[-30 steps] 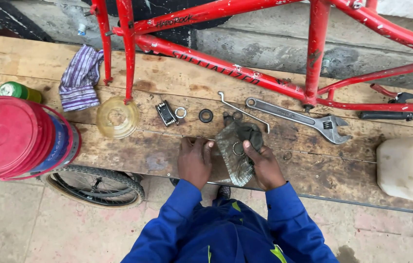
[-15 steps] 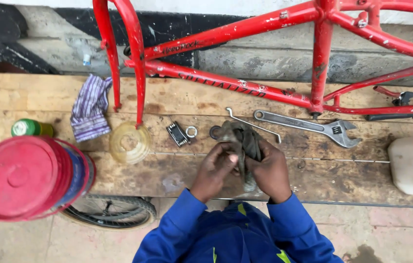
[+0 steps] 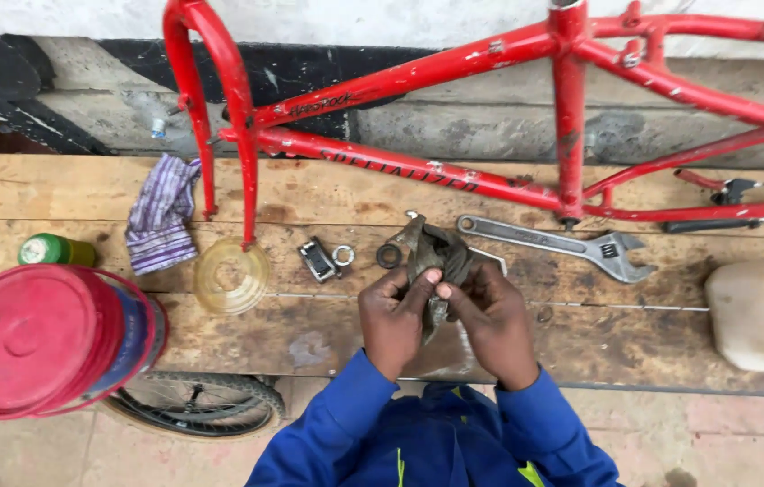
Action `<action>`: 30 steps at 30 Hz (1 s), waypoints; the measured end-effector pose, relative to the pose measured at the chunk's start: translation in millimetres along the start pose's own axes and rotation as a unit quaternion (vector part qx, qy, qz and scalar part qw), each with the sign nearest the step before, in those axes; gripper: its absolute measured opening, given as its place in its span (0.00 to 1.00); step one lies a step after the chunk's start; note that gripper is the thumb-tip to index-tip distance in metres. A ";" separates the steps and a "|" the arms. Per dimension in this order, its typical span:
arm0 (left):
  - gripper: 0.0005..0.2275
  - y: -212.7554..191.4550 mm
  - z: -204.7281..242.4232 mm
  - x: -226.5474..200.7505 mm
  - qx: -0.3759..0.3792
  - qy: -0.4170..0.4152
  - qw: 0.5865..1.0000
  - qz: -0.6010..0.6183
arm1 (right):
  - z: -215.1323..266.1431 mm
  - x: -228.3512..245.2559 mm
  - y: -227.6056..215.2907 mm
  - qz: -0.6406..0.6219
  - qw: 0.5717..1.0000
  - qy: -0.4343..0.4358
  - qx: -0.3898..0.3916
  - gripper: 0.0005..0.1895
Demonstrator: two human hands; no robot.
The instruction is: Cleaning grease and dirt from bicycle headset components using a rag and cleaning fluid on a workbench.
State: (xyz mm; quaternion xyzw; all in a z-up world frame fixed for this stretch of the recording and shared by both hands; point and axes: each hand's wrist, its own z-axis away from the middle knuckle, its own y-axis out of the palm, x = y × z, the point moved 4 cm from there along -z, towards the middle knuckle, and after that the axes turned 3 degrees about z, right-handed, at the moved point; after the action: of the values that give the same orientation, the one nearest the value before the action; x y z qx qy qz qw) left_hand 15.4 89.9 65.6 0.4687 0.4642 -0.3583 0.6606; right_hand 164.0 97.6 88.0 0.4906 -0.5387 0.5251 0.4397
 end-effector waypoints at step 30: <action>0.03 35.7 5.9 -4.3 -0.004 0.088 0.996 -0.020 | -40.2 4.3 -4.2 -0.332 0.932 0.119 -0.085 0.04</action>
State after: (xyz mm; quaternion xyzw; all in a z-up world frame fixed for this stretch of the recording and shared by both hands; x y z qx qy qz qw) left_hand 48.1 95.3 80.7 0.4862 0.5314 -0.3274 0.6116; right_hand 166.0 137.6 95.3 0.5357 -0.3318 0.3561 0.6901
